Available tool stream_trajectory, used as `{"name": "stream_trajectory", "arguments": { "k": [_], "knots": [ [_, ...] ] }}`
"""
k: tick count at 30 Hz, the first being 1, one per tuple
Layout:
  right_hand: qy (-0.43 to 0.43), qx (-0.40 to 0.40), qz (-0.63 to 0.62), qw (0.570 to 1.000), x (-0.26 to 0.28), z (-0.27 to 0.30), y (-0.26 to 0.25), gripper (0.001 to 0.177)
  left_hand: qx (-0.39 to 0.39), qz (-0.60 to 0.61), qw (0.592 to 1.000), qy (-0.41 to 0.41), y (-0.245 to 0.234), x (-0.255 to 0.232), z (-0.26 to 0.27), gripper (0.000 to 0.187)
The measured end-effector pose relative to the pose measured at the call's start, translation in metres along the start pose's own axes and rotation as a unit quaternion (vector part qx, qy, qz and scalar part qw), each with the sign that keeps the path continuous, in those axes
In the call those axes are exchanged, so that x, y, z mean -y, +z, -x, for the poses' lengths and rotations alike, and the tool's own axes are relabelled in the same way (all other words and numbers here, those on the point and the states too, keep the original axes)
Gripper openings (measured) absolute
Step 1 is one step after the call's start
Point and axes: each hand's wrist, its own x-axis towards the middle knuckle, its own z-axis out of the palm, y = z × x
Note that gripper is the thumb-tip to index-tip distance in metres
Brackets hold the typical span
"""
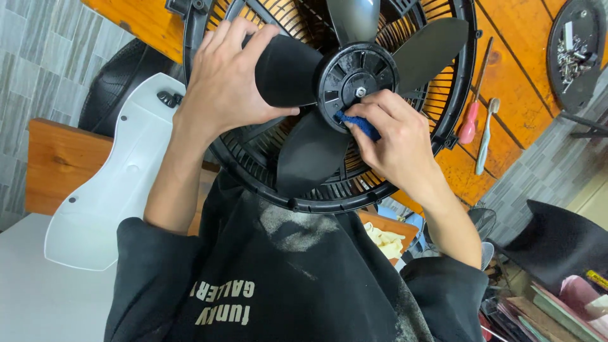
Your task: Cleaning the blades and components of a disassembled electric fan using a cloth and a brush.
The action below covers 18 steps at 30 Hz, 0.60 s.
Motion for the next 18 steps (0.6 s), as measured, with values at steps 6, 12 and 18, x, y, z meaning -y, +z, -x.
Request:
{"name": "stream_trajectory", "arguments": {
  "k": [6,12,18],
  "knots": [
    [0.021,-0.014,-0.013,1.000,0.005,-0.002,-0.002,0.007,0.005,-0.002,1.000,-0.009,0.004,0.003,0.004,0.097],
    [0.053,0.003,-0.099,0.994,0.002,-0.007,-0.005,0.009,0.006,0.003,1.000,-0.016,0.005,0.001,0.002,0.097],
    [0.026,0.023,0.015,0.999,0.007,0.004,-0.007,0.010,0.023,0.018,0.999,-0.033,0.005,0.001,0.002,0.101]
  ]
}}
